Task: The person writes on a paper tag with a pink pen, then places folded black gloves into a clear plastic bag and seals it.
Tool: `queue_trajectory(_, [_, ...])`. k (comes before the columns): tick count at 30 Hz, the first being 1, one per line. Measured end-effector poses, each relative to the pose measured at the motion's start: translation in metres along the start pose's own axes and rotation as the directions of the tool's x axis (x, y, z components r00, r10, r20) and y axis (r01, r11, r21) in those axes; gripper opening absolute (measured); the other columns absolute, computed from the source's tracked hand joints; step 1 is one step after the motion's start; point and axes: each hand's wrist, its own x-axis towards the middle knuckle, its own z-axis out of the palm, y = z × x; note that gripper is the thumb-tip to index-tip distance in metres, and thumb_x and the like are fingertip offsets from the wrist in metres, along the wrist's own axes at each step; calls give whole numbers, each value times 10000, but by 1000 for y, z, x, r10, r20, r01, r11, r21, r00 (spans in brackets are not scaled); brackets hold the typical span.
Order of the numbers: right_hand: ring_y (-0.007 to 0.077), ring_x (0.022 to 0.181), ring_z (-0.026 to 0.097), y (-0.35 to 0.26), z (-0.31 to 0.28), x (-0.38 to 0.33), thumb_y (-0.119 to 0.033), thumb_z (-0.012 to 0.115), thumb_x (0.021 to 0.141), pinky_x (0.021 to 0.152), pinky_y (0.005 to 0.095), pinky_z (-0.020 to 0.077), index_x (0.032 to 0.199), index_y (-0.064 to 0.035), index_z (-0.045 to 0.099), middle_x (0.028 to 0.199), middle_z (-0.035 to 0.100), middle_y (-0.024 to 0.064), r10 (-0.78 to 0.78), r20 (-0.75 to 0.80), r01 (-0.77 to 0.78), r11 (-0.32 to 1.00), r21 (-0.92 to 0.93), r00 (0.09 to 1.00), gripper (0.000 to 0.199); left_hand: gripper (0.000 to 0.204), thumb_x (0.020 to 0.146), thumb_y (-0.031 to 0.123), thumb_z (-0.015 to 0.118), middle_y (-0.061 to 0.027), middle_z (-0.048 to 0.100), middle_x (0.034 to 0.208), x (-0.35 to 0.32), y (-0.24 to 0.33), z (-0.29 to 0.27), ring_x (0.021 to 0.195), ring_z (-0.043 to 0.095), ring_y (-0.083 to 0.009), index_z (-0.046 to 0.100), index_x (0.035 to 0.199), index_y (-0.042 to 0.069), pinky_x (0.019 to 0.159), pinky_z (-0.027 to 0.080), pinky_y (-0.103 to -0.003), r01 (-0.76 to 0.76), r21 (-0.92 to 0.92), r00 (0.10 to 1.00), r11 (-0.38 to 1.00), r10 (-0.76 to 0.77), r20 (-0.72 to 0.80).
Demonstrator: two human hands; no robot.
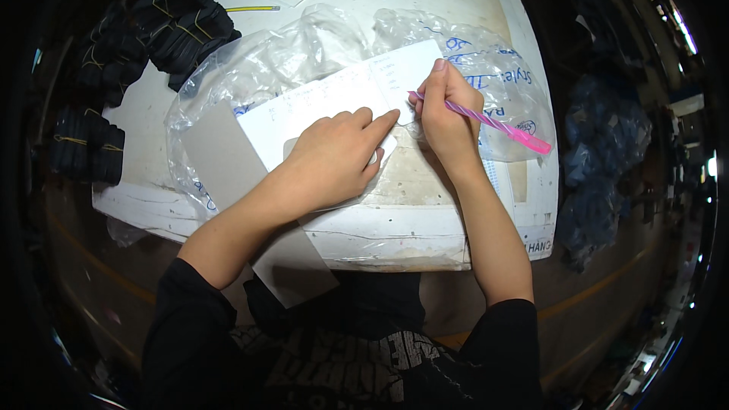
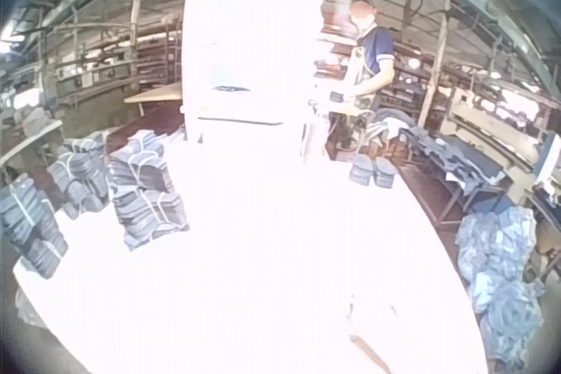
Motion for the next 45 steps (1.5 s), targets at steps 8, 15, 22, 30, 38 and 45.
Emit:
queue_trajectory(8, [104, 565, 523, 6, 1, 4, -287, 472, 1168, 551, 320, 430, 800, -3, 606, 628, 606, 49, -80, 56, 84, 994, -71, 995, 484, 554, 953, 173, 668, -177, 686, 1081, 2, -1, 4, 941, 711, -361, 564, 1478, 32, 843, 575, -480, 14, 4, 1000, 1000, -14, 0])
queue_trajectory(15, [147, 612, 551, 13, 7, 6, -291, 477, 1167, 602, 363, 467, 831, 20, 612, 643, 612, 95, -80, 83, 93, 981, -170, 993, 477, 606, 946, 186, 660, -183, 697, 1030, 4, 0, 5, 922, 717, -371, 530, 1514, 21, 811, 581, -485, 55, -21, 998, 998, -55, -18])
queue_trajectory(22, [155, 611, 546, 13, 10, 7, -285, 484, 1165, 608, 367, 469, 856, 21, 609, 656, 627, 115, -91, 86, 103, 983, -151, 992, 453, 614, 942, 216, 645, -185, 716, 1012, 10, 2, 7, 913, 729, -367, 533, 1505, -2, 789, 590, -489, 100, 9, 995, 995, -100, -8])
queue_trajectory(30, [176, 590, 522, 12, 12, 8, -248, 501, 1153, 599, 378, 459, 877, 20, 591, 646, 594, 144, -74, 111, 96, 973, -209, 991, 395, 638, 919, 219, 659, -192, 723, 1031, 12, 5, 3, 927, 737, -366, 533, 1500, -12, 792, 600, -487, 129, 22, 991, 991, -129, 27])
queue_trajectory(38, [166, 585, 496, 14, 13, 9, -241, 506, 1151, 586, 382, 443, 867, 18, 575, 640, 584, 141, -99, 99, 118, 971, -208, 990, 391, 632, 923, 224, 658, -192, 721, 1036, 12, 7, 2, 930, 735, -367, 536, 1496, -12, 799, 599, -488, 138, 35, 990, 990, -139, 30])
queue_trajectory(45, [163, 584, 484, 13, 13, 8, -236, 512, 1149, 581, 379, 434, 868, 15, 578, 636, 570, 134, -91, 91, 107, 976, -188, 992, 382, 609, 939, 228, 645, -192, 718, 1025, 12, 7, 2, 932, 731, -370, 542, 1491, -5, 808, 595, -488, 133, 28, 991, 991, -134, 23])
